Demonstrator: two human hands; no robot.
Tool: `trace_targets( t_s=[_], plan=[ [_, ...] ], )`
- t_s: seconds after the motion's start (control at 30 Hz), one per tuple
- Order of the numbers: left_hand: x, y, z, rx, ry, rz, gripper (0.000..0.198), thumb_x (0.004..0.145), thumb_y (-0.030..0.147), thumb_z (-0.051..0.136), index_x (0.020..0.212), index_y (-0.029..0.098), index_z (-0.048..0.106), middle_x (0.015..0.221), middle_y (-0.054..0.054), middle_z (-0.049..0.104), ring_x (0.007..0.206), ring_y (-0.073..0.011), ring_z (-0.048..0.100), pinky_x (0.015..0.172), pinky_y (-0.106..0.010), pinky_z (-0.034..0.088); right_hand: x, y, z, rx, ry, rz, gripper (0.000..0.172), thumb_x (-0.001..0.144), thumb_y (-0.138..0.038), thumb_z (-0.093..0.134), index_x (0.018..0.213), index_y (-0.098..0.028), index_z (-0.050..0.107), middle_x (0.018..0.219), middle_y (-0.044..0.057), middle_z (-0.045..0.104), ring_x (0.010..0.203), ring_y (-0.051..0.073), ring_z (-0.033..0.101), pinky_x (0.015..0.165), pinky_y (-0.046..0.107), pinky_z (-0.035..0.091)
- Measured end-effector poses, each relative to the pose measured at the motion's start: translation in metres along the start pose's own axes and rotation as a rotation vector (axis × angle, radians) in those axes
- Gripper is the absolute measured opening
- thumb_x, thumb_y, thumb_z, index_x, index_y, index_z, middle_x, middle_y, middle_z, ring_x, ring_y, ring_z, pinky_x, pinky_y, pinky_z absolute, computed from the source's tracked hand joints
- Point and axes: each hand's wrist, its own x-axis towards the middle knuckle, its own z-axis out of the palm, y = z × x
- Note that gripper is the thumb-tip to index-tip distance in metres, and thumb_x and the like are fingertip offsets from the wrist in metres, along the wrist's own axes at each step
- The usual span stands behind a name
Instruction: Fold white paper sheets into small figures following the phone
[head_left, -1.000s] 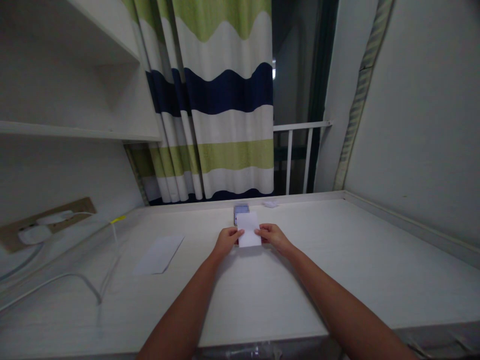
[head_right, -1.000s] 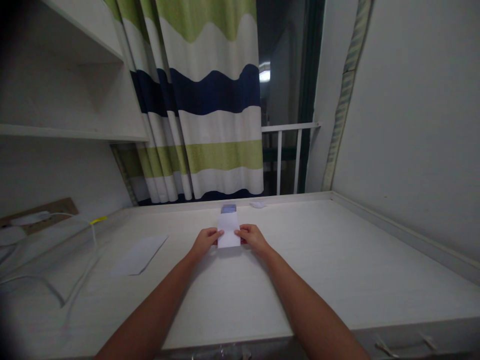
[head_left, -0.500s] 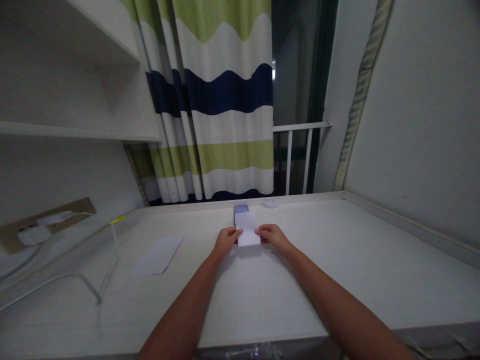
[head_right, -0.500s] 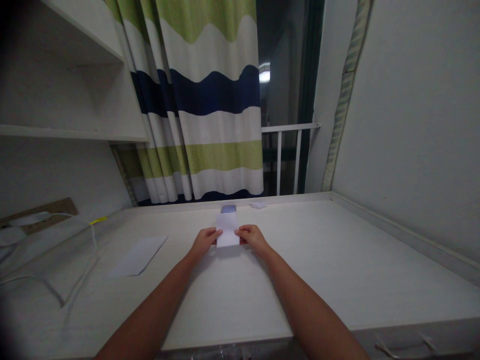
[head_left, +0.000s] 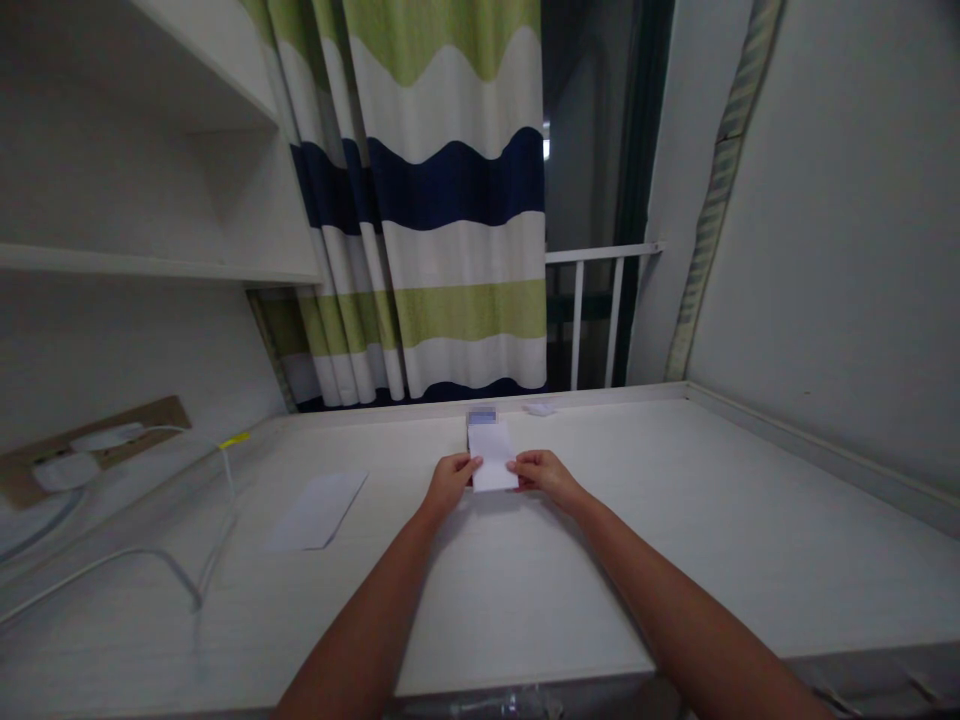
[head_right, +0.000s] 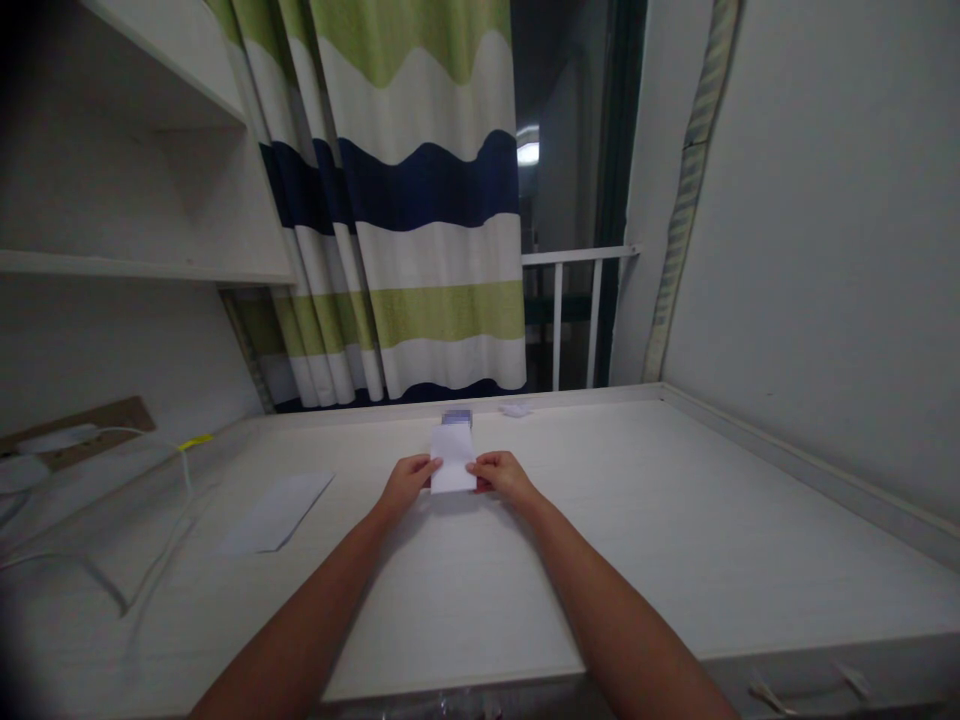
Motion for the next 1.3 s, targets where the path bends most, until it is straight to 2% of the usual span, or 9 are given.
trace_targets(
  t_s=[0.33,0.47,0.6,0.77,0.9,1.13,1.3],
  plan=[
    [0.0011,-0.0017,-0.0007,-0.003,-0.017,0.013,0.032,0.053,0.043,0.064,0.058,0.011,0.059,0.055,-0.001,0.058,0.056,-0.0148,0.054,0.057,-0.027,0.044,0.0014,0.0022,-0.0008,0.018,0.009,-0.009,0.03,0.047,-0.037,0.07,0.051,-0.014,0.051,0.043,-0.005,0.049,0.042,0.006,0.046,0.05,0.023,0.044],
    [0.0016,-0.001,-0.0019,0.002,0.011,0.024,0.032,0.054,0.043,0.063,0.061,0.011,0.06,0.056,-0.001,0.058,0.056,-0.0145,0.054,0.056,-0.026,0.044,-0.0012,0.001,-0.0008,0.014,-0.048,0.024,0.03,0.05,-0.038,0.07,0.052,-0.013,0.053,0.044,-0.004,0.049,0.045,0.008,0.051,0.054,0.023,0.045],
    [-0.0006,0.0025,-0.001,0.023,0.034,0.037,0.033,0.054,0.044,0.061,0.058,0.011,0.059,0.056,-0.001,0.058,0.055,-0.0135,0.053,0.055,-0.025,0.043,-0.0002,0.0021,-0.0005,0.002,-0.038,0.046,0.03,0.049,-0.035,0.071,0.053,-0.013,0.052,0.045,-0.003,0.052,0.048,0.011,0.056,0.051,0.021,0.045],
    [-0.0016,0.005,-0.0002,0.042,0.045,0.036,0.035,0.053,0.045,0.061,0.058,0.011,0.059,0.055,-0.001,0.057,0.054,-0.0136,0.052,0.054,-0.025,0.043,0.0006,0.0028,-0.0005,0.008,-0.023,0.03,0.026,0.05,-0.032,0.07,0.053,-0.013,0.052,0.045,-0.003,0.054,0.047,0.01,0.056,0.051,0.02,0.045],
    [-0.0013,0.0057,-0.0023,0.068,0.081,0.054,0.036,0.054,0.047,0.06,0.058,0.011,0.059,0.054,-0.001,0.056,0.054,-0.0133,0.051,0.053,-0.024,0.042,-0.0011,0.0013,-0.0003,0.018,-0.051,0.034,0.024,0.054,-0.032,0.068,0.06,-0.012,0.056,0.051,0.001,0.06,0.05,0.01,0.058,0.054,0.021,0.046],
    [0.0001,0.0041,-0.003,0.087,0.108,0.075,0.039,0.053,0.05,0.059,0.058,0.012,0.058,0.053,0.0,0.054,0.053,-0.0122,0.049,0.052,-0.023,0.041,0.0018,0.0021,0.0008,0.033,-0.02,0.021,0.023,0.05,-0.028,0.07,0.059,-0.013,0.055,0.049,0.001,0.061,0.046,0.01,0.057,0.052,0.021,0.045],
    [0.0005,0.0032,-0.0044,0.106,0.122,0.088,0.037,0.056,0.05,0.057,0.056,0.012,0.056,0.051,0.002,0.05,0.051,-0.0108,0.047,0.051,-0.023,0.04,-0.0002,0.0025,0.0005,0.041,-0.052,-0.02,0.023,0.049,-0.025,0.07,0.062,-0.012,0.055,0.053,0.001,0.062,0.048,0.01,0.057,0.054,0.022,0.046]
  ],
)
